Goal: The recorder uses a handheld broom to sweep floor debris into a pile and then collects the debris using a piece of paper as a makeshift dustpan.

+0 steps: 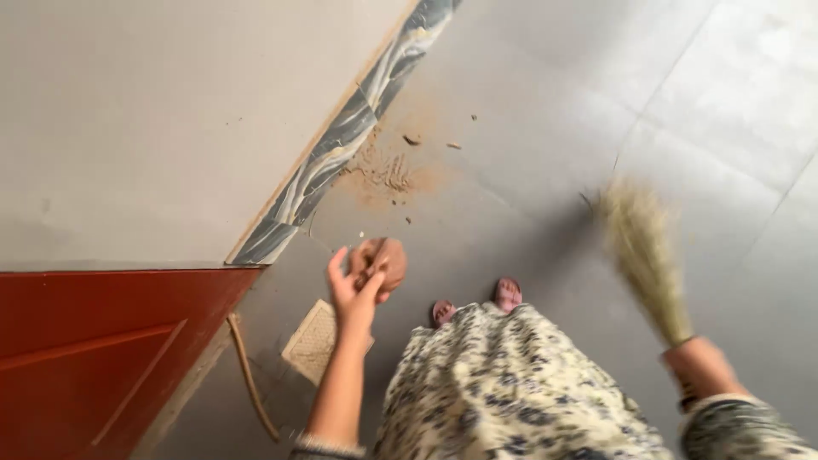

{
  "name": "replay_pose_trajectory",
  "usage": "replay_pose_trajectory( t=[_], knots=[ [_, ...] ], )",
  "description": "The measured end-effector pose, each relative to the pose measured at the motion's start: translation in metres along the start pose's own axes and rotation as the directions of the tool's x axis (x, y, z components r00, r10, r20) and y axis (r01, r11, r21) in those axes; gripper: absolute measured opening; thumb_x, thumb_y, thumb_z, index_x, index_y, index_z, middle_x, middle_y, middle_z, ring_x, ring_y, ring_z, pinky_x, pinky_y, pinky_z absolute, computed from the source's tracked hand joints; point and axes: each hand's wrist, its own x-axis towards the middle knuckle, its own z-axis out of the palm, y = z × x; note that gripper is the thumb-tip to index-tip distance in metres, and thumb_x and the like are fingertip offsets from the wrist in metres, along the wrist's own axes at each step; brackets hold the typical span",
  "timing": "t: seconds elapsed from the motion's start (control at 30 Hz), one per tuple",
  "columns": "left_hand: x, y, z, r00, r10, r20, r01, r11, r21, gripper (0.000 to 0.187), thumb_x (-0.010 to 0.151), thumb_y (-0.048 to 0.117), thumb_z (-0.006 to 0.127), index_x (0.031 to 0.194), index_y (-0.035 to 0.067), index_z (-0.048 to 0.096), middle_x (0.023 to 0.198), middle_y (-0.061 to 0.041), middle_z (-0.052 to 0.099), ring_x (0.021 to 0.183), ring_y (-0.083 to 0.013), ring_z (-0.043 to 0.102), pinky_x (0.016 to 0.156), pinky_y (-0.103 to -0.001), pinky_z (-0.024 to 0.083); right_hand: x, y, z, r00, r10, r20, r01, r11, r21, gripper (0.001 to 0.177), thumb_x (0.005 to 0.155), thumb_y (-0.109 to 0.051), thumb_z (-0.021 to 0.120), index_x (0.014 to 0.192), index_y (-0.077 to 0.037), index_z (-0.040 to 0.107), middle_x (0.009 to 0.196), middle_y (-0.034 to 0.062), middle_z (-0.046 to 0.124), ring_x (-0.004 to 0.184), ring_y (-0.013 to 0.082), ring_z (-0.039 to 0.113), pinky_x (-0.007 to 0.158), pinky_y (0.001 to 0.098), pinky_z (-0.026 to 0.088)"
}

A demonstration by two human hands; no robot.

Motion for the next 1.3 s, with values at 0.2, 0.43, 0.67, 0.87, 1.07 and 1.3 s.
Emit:
replay_pose_trajectory(
  t=[0.2, 0.43, 0.67, 0.87, 1.07, 1.3],
  knots=[
    [-0.013, -0.009, -0.071, 0.979, 0.002, -0.203, -0.002, 1.0, 0.003, 0.084, 0.082, -0.002, 0.072, 0.152, 0.018, 0.029, 0.125, -0.016, 0.062, 0.09, -0.0165, 0.069, 0.059, -0.027, 0.058, 0.003, -0.122, 0.075, 0.821, -0.539, 0.191, 0.505, 0.526, -0.685, 0.011, 0.091, -0.021, 0.067, 0.1, -0.015, 0.068, 0.097, 0.0094, 0.071, 0.087, 0.0268, 0.071, 0.076, 0.0405, 0.061],
    [-0.008, 0.017, -0.092, 0.909, -0.035, -0.416, 0.076, 0.994, 0.082, 0.085, 0.082, -0.006, 0.074, 0.153, 0.015, 0.033, 0.118, -0.016, 0.06, 0.086, -0.0177, 0.063, 0.061, -0.03, 0.058, -0.066, -0.245, -0.012, 0.97, -0.242, 0.024, 0.241, 0.946, -0.217, 0.041, 0.087, -0.027, 0.074, 0.124, -0.009, 0.067, 0.12, 0.0175, 0.074, 0.114, 0.0347, 0.071, 0.094, 0.0454, 0.058],
    [0.032, 0.071, -0.034, 0.893, -0.115, -0.436, 0.12, 0.993, -0.017, 0.081, 0.083, -0.004, 0.071, 0.151, 0.016, 0.031, 0.12, -0.012, 0.057, 0.084, -0.0197, 0.068, 0.062, -0.031, 0.06, 0.016, -0.192, -0.109, 0.996, -0.088, 0.031, 0.093, 0.973, -0.21, 0.045, 0.091, -0.034, 0.075, 0.129, -0.011, 0.071, 0.106, 0.0141, 0.079, 0.093, 0.0283, 0.077, 0.08, 0.0433, 0.064],
    [0.067, 0.067, 0.021, 0.9, -0.032, -0.435, -0.008, 0.996, -0.09, 0.081, 0.086, 0.002, 0.071, 0.154, 0.015, 0.029, 0.116, -0.02, 0.063, 0.083, -0.0178, 0.065, 0.064, -0.031, 0.056, 0.184, -0.24, -0.114, 0.995, 0.004, 0.103, 0.034, 0.927, -0.374, 0.036, 0.091, -0.027, 0.074, 0.117, -0.003, 0.076, 0.098, 0.0183, 0.081, 0.087, 0.028, 0.078, 0.075, 0.0419, 0.062],
    [0.081, 0.057, 0.071, 0.876, -0.099, -0.472, 0.044, 0.991, -0.128, 0.082, 0.084, 0.001, 0.071, 0.152, 0.016, 0.029, 0.12, -0.014, 0.062, 0.084, -0.0169, 0.066, 0.062, -0.03, 0.057, 0.19, -0.324, -0.092, 0.497, -0.697, 0.516, 0.722, 0.003, -0.692, 0.021, 0.091, -0.023, 0.062, 0.106, -0.014, 0.074, 0.111, 0.0135, 0.073, 0.104, 0.0293, 0.072, 0.089, 0.0385, 0.061],
    [0.108, 0.063, 0.11, 0.859, -0.136, -0.494, 0.094, 0.99, -0.109, 0.079, 0.088, 0.002, 0.07, 0.155, 0.014, 0.03, 0.121, -0.018, 0.059, 0.089, -0.0183, 0.065, 0.066, -0.031, 0.059, 0.077, -0.373, -0.29, 0.91, -0.386, 0.151, 0.404, 0.749, -0.526, 0.045, 0.089, -0.03, 0.069, 0.132, -0.018, 0.061, 0.115, 0.0132, 0.075, 0.108, 0.0319, 0.072, 0.089, 0.0464, 0.06]
  ],
)
